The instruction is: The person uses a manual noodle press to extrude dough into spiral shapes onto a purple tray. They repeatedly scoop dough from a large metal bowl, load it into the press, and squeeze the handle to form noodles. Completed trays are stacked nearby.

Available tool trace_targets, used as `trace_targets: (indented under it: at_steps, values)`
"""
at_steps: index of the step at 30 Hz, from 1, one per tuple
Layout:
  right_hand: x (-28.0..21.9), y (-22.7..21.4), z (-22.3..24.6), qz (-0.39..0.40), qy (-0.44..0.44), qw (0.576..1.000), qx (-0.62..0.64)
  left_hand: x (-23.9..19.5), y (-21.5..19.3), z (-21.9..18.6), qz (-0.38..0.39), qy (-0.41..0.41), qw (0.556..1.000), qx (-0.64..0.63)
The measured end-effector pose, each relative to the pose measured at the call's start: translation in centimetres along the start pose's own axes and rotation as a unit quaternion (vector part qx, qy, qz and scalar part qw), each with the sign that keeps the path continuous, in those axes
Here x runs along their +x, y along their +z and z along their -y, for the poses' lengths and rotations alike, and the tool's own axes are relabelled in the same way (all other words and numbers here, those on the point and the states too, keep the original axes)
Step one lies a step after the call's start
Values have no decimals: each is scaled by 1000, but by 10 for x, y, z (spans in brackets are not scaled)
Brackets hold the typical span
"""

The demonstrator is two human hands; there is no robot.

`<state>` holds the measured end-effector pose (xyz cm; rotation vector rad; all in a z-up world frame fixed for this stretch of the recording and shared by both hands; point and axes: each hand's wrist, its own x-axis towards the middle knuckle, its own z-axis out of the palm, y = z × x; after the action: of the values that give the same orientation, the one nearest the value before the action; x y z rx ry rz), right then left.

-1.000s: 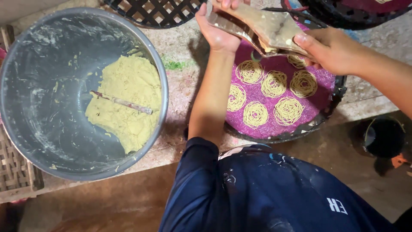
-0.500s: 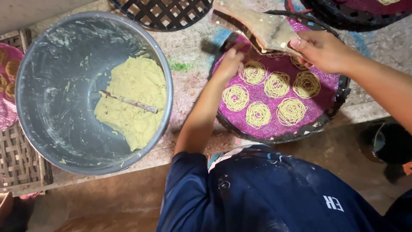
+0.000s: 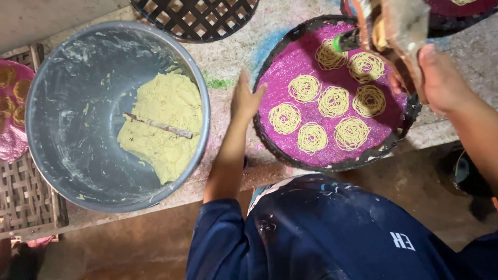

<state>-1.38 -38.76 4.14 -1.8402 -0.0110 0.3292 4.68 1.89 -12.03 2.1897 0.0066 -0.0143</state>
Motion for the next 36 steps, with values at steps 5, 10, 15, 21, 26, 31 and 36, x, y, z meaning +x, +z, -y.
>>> trace_targets:
  at_steps: [5, 10, 15, 21, 26, 31, 36]
  values:
    - [-27, -5, -1, -6, -35, 996, 78, -20, 23, 20, 97, -135, 955, -245]
    - [-41, -8, -17, -16, -14, 995, 93, -105, 43, 26, 71, -187, 940, -278]
    - [-42, 6, -28, 13, 10, 997, 69, -128, 35, 7, -22, -53, 971, -231]
    - [-21, 54, -4, 184, 103, 977, 35, -58, -34, -66, -6, 97, 826, -555]
    - [6, 93, 31, 326, 194, 916, -134, -26, -49, -111, 127, -9, 489, -863]
    - [15, 120, 56, 205, 193, 914, -290, -22, -47, -93, 110, 86, 435, -890]
    - [12, 136, 60, 201, 155, 920, -299, -23, -37, -66, 74, 68, 446, -889]
